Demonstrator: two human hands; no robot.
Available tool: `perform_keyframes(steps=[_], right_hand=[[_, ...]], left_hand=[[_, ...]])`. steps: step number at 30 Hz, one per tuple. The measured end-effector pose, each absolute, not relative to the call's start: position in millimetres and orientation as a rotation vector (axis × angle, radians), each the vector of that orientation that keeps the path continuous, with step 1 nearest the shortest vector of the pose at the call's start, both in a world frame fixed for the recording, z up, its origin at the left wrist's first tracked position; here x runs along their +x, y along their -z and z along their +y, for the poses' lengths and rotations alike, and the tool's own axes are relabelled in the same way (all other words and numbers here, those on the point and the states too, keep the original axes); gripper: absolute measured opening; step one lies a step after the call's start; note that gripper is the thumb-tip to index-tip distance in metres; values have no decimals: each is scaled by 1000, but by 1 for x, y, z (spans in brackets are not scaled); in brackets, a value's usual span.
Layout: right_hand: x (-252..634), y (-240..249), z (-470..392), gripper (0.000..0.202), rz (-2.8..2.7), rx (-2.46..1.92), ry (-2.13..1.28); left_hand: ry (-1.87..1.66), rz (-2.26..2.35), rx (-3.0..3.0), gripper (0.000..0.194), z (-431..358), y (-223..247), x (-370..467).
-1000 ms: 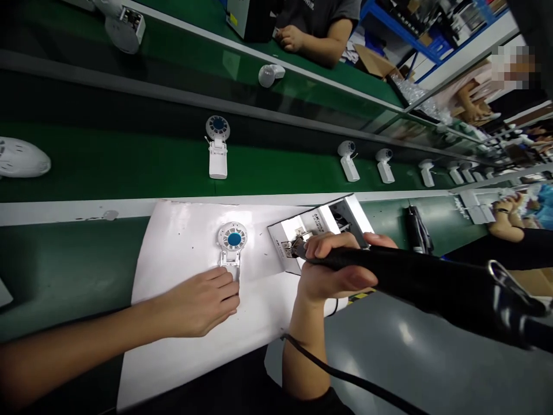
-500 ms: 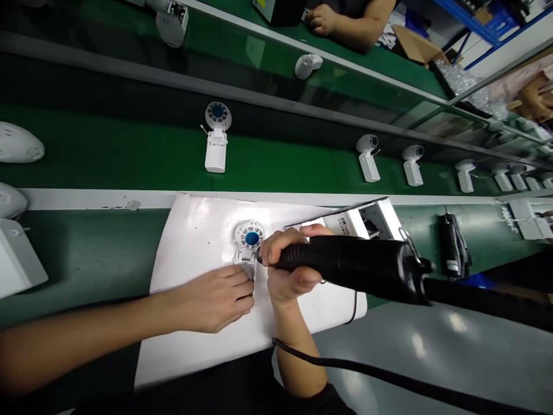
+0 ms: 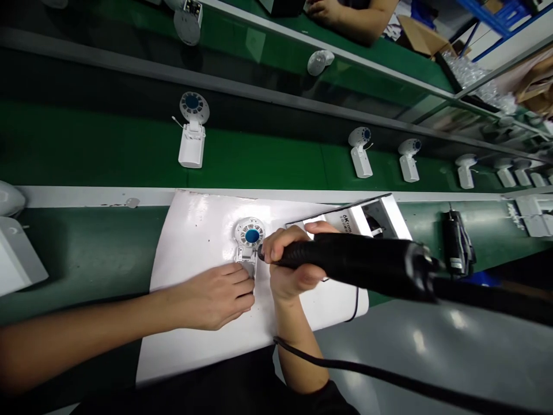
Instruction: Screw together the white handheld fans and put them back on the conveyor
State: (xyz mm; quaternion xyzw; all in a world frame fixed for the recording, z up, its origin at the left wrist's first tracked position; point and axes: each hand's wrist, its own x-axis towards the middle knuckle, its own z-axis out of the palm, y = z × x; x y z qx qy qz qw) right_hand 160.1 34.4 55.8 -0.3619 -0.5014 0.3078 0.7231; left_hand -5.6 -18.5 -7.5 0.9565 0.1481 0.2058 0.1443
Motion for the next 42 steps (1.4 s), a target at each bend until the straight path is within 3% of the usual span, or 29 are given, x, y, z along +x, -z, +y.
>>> perform_keyframes(steps=[8, 13, 15, 20, 25, 30, 34, 37, 42], right_hand=[[144, -40, 37, 54, -1095, -787, -743], [145, -43, 43, 48, -1120, -716, -814], [159, -60, 42, 50, -1163, -653, -689], [231, -105, -1, 54, -1213, -744, -436], [277, -73, -87, 55, -994, -988, -649], [267, -33, -136, 56, -751, -1020, -778], [247, -30, -98, 46, -796, -894, -436], [231, -26, -51, 39, -852, -857, -173], [205, -6, -33, 41, -867, -947, -201]], left_hand=[[-586, 445, 2795, 18, -20, 6, -6], [-573, 672, 2893, 43, -25, 11, -2], [-573, 740, 2928, 35, -14, 9, -6], [-277, 1290, 2956, 31, 72, -16, -43], [-88, 1600, 2779, 33, 170, -35, -93], [-265, 1577, 2684, 35, 174, -52, -101], [-393, 1373, 2771, 46, 125, -65, -59], [-198, 1100, 2805, 42, 92, -54, -18], [-211, 921, 2647, 48, 83, -15, 28]])
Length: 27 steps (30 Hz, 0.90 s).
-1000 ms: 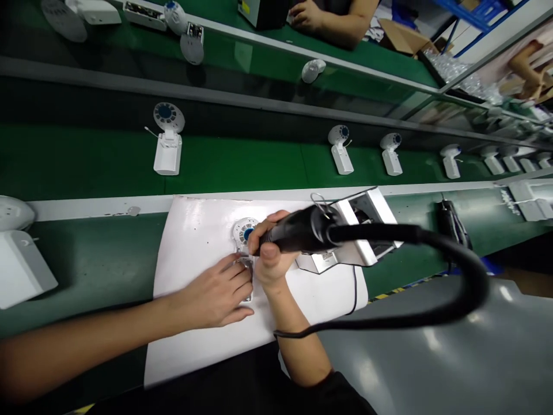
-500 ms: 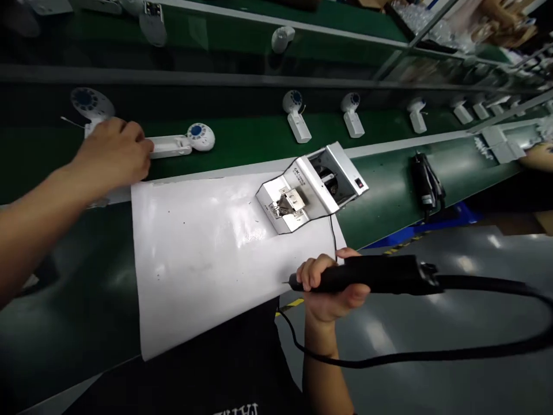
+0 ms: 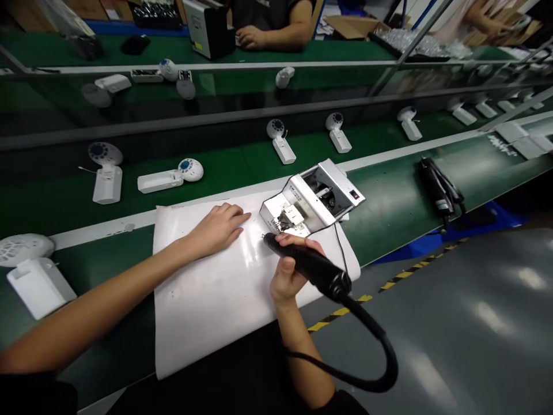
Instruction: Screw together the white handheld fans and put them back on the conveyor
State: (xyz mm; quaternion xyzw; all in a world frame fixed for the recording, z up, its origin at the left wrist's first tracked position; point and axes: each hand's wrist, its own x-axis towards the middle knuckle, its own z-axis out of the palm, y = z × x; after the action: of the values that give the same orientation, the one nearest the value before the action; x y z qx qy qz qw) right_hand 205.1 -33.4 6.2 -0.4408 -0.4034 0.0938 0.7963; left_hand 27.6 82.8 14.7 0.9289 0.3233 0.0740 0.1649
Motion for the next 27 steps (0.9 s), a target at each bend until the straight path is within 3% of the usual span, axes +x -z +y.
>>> perform_keyframes(steps=[12, 23, 27], right_hand=[[178, -2, -8, 41, -881, -988, -233], [198, -12, -57, 38, -827, -1035, -182], [200, -21, -60, 36, -823, -978, -219]], left_hand=[[-481, 963, 2512, 39, 88, 13, 32], [-459, 853, 2553, 34, 86, 10, 32], [-404, 616, 2581, 52, 72, 3, 41]])
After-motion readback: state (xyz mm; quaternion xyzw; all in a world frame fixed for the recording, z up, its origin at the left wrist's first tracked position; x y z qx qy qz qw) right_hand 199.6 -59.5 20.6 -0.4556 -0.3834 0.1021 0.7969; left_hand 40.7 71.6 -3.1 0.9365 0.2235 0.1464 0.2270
